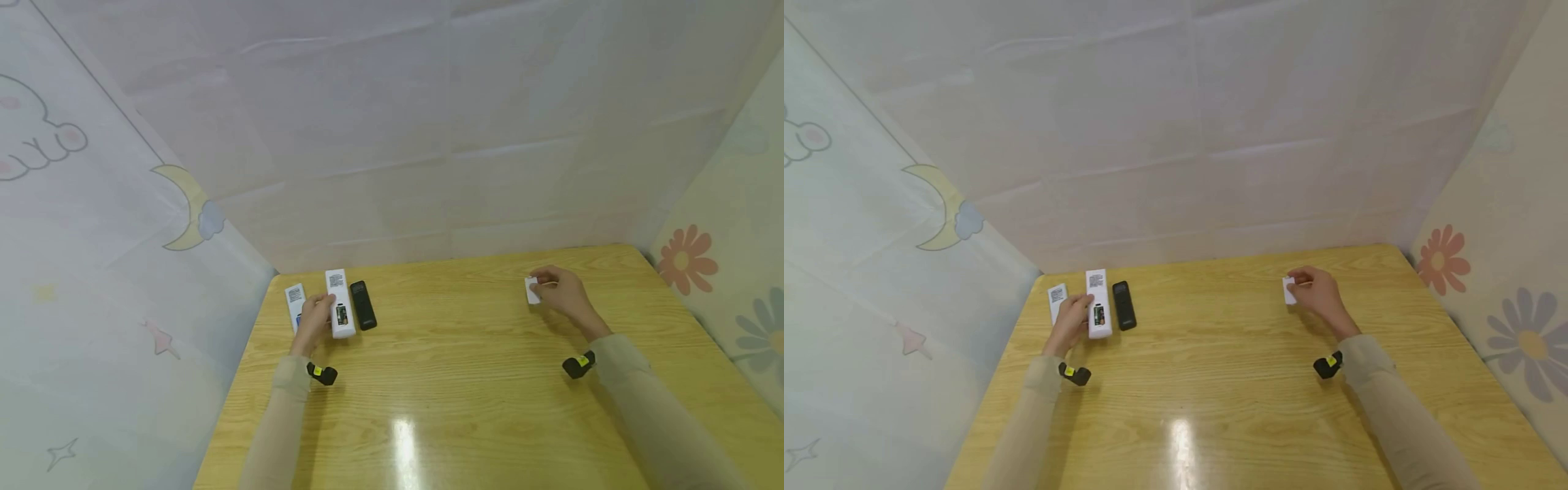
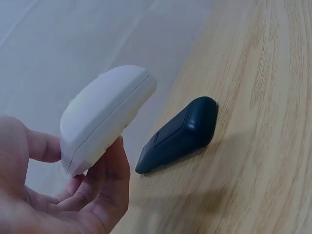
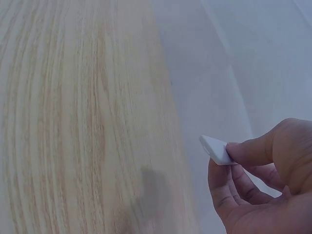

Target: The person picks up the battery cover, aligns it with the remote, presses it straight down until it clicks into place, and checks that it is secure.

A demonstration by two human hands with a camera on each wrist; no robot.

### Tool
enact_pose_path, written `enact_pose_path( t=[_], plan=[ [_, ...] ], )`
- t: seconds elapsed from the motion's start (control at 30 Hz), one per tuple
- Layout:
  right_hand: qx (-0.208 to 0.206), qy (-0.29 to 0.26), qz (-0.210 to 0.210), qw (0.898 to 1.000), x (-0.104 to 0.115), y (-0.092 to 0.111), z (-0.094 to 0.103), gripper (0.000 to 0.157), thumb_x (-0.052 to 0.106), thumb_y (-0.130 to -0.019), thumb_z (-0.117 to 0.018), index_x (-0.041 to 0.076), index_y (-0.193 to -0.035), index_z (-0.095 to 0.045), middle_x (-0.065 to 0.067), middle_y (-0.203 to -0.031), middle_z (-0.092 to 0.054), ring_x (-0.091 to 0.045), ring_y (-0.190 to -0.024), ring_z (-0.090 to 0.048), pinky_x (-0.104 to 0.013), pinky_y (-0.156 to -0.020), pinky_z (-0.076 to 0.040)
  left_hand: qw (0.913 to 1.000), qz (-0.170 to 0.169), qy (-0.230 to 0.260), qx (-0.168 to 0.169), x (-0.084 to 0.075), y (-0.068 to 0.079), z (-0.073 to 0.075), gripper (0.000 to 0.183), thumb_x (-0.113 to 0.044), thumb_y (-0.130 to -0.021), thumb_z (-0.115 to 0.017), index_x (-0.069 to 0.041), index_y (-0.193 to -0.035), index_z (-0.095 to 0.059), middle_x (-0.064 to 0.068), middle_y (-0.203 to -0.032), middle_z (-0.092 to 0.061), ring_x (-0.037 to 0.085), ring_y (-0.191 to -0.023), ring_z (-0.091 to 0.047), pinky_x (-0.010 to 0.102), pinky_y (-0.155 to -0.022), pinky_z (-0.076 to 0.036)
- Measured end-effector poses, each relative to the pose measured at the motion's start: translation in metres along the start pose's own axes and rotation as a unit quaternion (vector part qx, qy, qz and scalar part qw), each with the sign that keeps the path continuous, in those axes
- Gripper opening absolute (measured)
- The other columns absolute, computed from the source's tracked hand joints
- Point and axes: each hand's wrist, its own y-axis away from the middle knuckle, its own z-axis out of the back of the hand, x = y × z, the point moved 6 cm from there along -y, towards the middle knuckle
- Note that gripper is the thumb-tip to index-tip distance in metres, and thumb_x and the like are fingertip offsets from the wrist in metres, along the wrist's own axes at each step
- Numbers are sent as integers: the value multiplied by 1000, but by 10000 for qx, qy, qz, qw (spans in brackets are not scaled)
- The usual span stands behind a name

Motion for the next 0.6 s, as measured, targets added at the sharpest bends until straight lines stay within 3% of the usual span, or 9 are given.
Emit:
enact_pose_path(
  t=[0.3, 0.47, 0.6],
  plan=[
    [22, -120, -84, 9999, 4, 2, 3, 45, 27, -111, -60, -1, -145, -60, -31, -140, -59, -51, -128, -61, -34, -85, -58, 9999, -11, -119, -21, -2, 3, -6, 62, -36, -112, -52, 2, -159, -39, 23, -143, -58, 27, -118, -63, 42, -99, -57],
    [35, -246, -25, 9997, 8, 2, 4, 41, 25, -111, -60, -2, -142, -61, -29, -136, -61, -45, -121, -65, -39, -86, -64, 10000, -18, -44, 24, -2, 5, -11, 61, -39, -112, -53, 2, -156, -41, 23, -139, -60, 28, -113, -66, 39, -93, -60],
    [127, -385, -38, 9992, 8, 1, 4, 40, 23, -111, -60, -3, -141, -61, -28, -135, -61, -32, -107, -70, -42, -89, -66, 10000, -58, 13, 15, -1, 5, -14, 61, -40, -111, -54, 3, -153, -44, 23, -136, -62, 26, -111, -67, 35, -90, -61]
  ],
)
